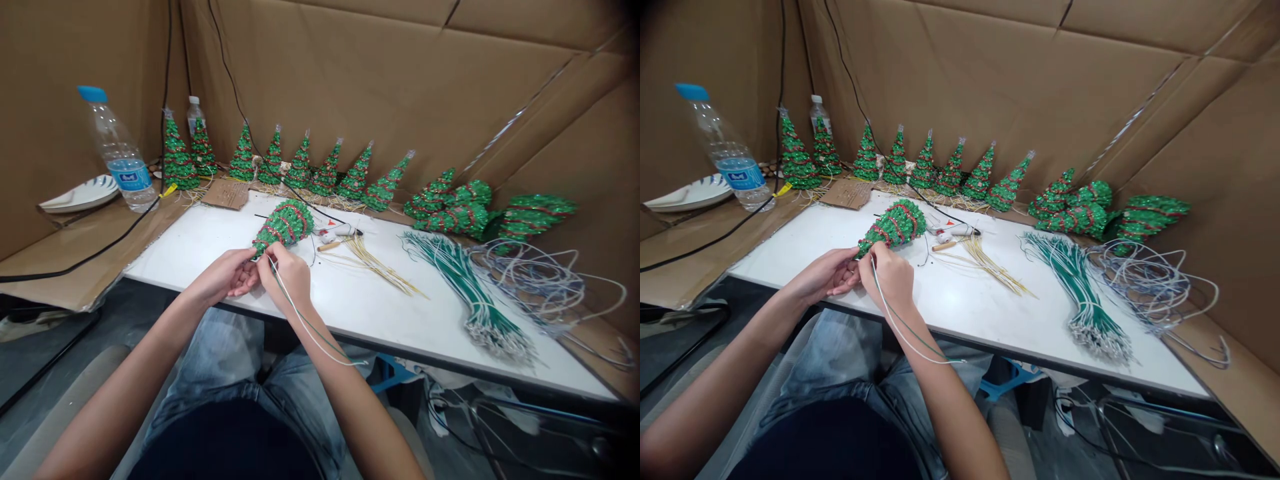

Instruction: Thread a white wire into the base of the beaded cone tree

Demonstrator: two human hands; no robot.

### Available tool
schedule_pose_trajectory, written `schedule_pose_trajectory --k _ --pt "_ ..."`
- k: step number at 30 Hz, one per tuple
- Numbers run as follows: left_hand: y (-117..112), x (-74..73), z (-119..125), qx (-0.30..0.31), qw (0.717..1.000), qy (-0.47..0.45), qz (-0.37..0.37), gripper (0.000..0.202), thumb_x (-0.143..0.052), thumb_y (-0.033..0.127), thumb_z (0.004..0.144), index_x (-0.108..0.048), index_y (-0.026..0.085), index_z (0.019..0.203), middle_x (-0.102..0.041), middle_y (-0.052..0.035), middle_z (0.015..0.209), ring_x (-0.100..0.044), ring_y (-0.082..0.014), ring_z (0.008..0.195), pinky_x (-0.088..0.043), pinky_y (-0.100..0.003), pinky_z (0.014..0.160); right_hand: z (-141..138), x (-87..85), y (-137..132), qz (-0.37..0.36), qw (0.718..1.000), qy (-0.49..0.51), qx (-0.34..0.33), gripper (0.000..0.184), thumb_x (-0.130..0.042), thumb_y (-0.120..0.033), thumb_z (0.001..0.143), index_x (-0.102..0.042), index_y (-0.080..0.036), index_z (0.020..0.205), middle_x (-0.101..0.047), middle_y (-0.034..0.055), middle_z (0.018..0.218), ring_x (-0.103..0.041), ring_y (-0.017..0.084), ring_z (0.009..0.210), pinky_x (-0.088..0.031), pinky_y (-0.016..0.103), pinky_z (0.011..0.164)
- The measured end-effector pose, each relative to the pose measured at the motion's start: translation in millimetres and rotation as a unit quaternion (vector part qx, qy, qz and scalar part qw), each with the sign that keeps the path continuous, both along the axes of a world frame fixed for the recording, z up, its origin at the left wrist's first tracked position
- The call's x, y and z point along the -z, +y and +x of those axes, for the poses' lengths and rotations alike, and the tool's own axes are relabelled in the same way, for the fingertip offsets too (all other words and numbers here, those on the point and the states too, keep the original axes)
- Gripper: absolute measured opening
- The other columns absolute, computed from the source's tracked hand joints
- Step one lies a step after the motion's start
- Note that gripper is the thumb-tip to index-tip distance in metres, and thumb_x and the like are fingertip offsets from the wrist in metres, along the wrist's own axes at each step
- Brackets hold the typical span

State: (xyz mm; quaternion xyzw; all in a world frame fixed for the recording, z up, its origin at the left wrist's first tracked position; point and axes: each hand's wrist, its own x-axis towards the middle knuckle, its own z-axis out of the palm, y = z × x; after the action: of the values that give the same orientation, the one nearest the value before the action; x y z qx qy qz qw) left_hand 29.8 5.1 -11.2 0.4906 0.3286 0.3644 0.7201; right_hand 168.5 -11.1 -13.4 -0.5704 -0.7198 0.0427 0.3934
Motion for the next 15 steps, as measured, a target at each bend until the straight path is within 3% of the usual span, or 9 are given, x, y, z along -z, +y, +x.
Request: schedule_pose_trajectory --k 10,15 --pt "-1.5 -1.4 1.9 -0.018 1.0 0.006 0.0 0.036 -0.053 0.043 0.084 -0.054 0.013 0.065 -0.053 0.0006 0.047 -0.036 -0.0036 0.028 -0.019 -0.014 0.029 0.0 -1.0 0.1 -0.013 1.0 0.001 0.002 0.016 -0.045 -0.029 0.086 -0.058 -0.023 0.078 -0.064 -0.0013 0.067 -0.057 0.014 0.061 -0.033 0.024 0.059" --pt "-4.3 0.7 6.0 -0.038 0.998 0.039 0.037 0.033 -0.053 0.044 0.084 -0.053 0.014 0.07 -0.052 0.002 0.046 -0.039 -0.0054 0.029 -0.022 -0.015 0.029 2.6 0.3 -6.4 -0.032 0.999 -0.021 0.01 0.016 -0.046 -0.029 0.087 -0.058 -0.023 0.079 -0.065 -0.0008 0.068 -0.057 0.015 0.061 -0.031 0.025 0.057"
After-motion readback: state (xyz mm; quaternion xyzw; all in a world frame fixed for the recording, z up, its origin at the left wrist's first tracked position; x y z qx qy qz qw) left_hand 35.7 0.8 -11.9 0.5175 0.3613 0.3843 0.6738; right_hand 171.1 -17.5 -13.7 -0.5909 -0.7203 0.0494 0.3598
